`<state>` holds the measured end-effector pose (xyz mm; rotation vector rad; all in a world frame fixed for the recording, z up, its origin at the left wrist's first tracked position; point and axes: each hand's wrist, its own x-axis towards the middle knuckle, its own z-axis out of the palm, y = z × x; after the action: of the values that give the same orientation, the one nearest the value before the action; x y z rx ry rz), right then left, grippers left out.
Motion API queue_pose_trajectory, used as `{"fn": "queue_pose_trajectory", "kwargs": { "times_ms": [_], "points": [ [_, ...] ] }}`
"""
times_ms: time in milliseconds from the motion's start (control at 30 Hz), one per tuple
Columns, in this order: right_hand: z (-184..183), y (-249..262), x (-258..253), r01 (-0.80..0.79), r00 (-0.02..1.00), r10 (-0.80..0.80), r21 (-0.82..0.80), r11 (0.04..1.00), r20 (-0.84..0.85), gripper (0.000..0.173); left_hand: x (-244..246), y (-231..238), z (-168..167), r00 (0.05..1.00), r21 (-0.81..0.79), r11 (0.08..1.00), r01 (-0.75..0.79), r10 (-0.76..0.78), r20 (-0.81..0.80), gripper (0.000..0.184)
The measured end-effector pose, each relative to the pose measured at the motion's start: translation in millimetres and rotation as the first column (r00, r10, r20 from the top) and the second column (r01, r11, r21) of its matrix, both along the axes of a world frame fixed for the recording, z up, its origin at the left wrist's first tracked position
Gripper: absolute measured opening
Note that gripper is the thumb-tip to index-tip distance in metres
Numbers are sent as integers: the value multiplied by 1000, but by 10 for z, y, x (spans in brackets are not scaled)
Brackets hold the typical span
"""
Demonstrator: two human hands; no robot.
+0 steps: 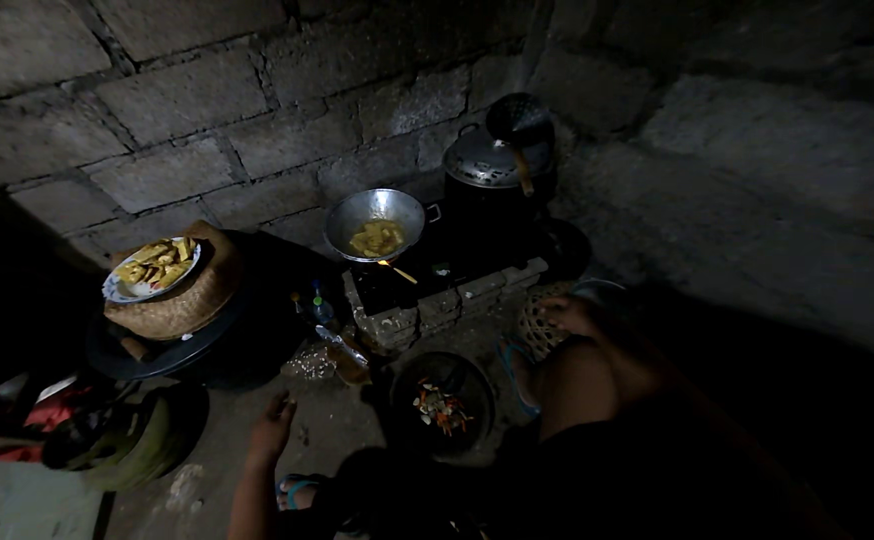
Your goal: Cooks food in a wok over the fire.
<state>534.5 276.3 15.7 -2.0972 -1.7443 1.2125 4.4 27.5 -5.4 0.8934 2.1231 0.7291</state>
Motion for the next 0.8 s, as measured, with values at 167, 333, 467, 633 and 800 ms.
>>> {"fn": "queue_pose_trajectory", "kwargs": {
  "times_ms": [167,333,467,633,800],
  "points": [
    [-3,2,4,1,1000,-1,4,1000,-1,40,-10,4,-28,1000,9,1000,-10,10,4,45],
    [21,-19,-22,-10,1000,10,2,1000,8,40,8,3,3,1000,8,1000,-1,1,22,46],
    [-30,0,-4,-4,1000,4,20,1000,2,39,2,7,-7,1000,5,1000,-4,4,29,46],
    [19,-22,-31,15,1000,-15,8,1000,-10,39,9,11,-9,999,4,1000,-7,7,37,47],
    [-13,6,-27,23,1000,-23,-7,1000,-6,40,2,22,-18,1000,-4,1000,-5,5,23,45]
  ]
}}
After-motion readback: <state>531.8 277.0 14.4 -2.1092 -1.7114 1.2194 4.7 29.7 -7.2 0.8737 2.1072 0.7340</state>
